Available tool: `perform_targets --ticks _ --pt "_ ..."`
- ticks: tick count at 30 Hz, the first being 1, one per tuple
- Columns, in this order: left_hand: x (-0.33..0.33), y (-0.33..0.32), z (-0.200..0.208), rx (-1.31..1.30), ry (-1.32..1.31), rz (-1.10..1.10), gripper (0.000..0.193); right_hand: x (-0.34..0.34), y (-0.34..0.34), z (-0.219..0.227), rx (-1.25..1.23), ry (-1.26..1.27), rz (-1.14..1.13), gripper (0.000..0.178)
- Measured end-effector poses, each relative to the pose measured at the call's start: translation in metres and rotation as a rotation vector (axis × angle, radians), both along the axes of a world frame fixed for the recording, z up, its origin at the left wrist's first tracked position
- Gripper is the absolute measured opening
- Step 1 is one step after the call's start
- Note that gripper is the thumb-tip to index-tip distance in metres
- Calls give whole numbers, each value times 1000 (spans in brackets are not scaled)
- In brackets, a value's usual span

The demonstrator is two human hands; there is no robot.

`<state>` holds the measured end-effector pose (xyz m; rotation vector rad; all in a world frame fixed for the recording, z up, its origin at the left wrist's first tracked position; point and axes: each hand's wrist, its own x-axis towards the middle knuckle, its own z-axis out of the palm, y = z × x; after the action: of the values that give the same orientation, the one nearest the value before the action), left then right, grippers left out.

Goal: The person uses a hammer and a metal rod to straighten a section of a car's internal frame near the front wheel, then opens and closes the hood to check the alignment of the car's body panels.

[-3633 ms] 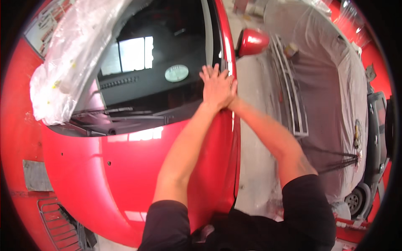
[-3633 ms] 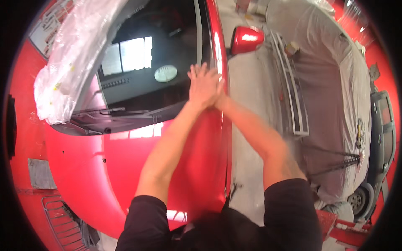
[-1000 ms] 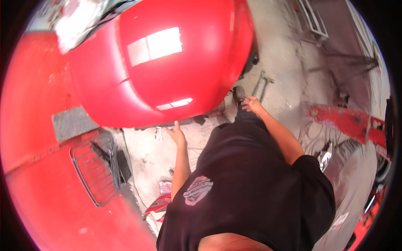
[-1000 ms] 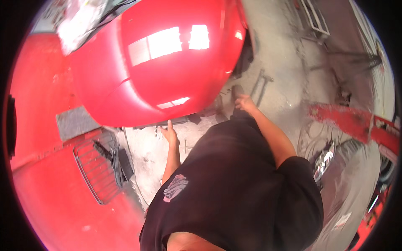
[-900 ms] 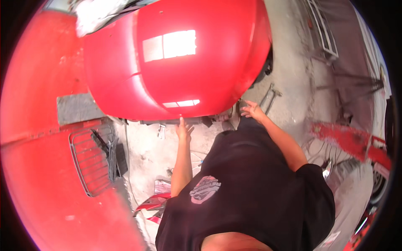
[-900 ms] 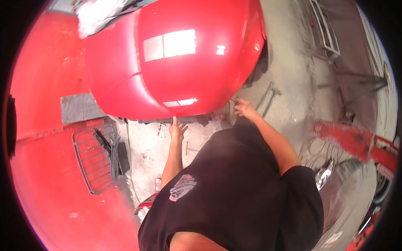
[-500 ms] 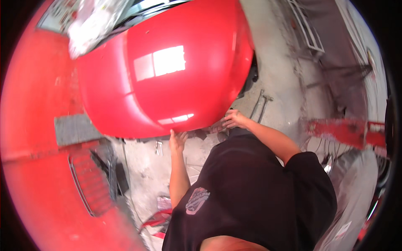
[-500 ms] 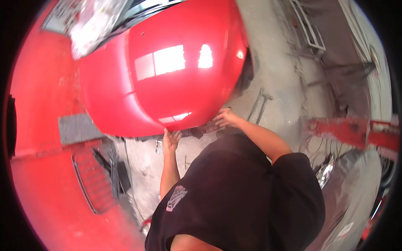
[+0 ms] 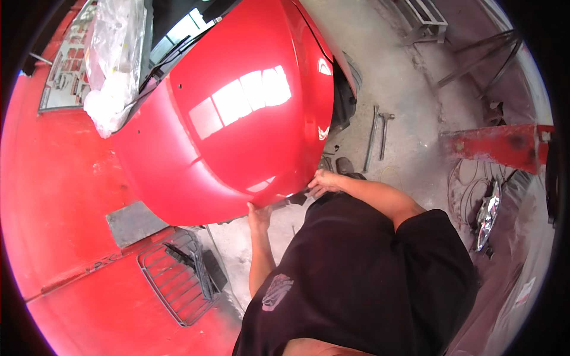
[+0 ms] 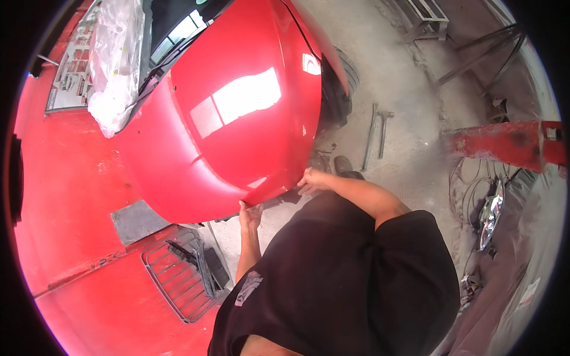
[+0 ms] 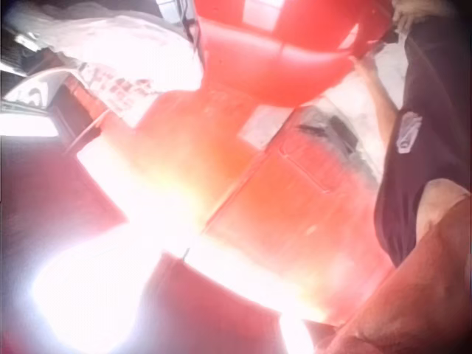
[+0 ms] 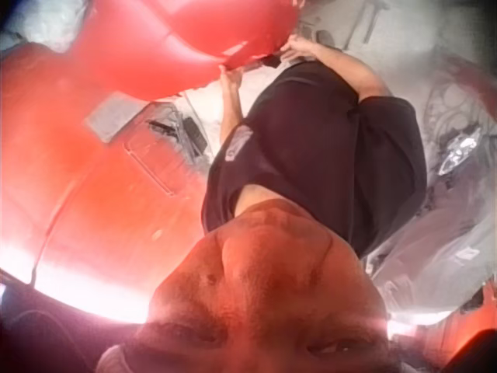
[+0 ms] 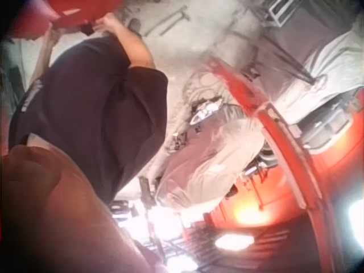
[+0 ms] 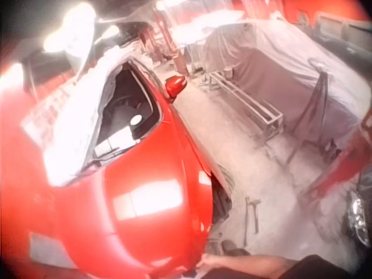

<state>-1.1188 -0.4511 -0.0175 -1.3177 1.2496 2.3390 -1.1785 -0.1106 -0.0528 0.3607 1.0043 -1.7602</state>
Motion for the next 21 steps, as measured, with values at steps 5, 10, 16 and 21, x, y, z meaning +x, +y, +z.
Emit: perform_targets --ticks 5,10,16,21 --pt "3 -7 6 20 -16 -91 78 8 -15 -9 -8 -8 72 50" --pt "17 -30 3 116 66 -241 72 32 -50 4 -4 30 100 57" --pt "19 -98 9 125 80 -345 74 59 -142 -10 -59 77 -80 57" --pt "8 -171 9 192 -23 -186 65 71 -230 -28 -89 122 -464 46"
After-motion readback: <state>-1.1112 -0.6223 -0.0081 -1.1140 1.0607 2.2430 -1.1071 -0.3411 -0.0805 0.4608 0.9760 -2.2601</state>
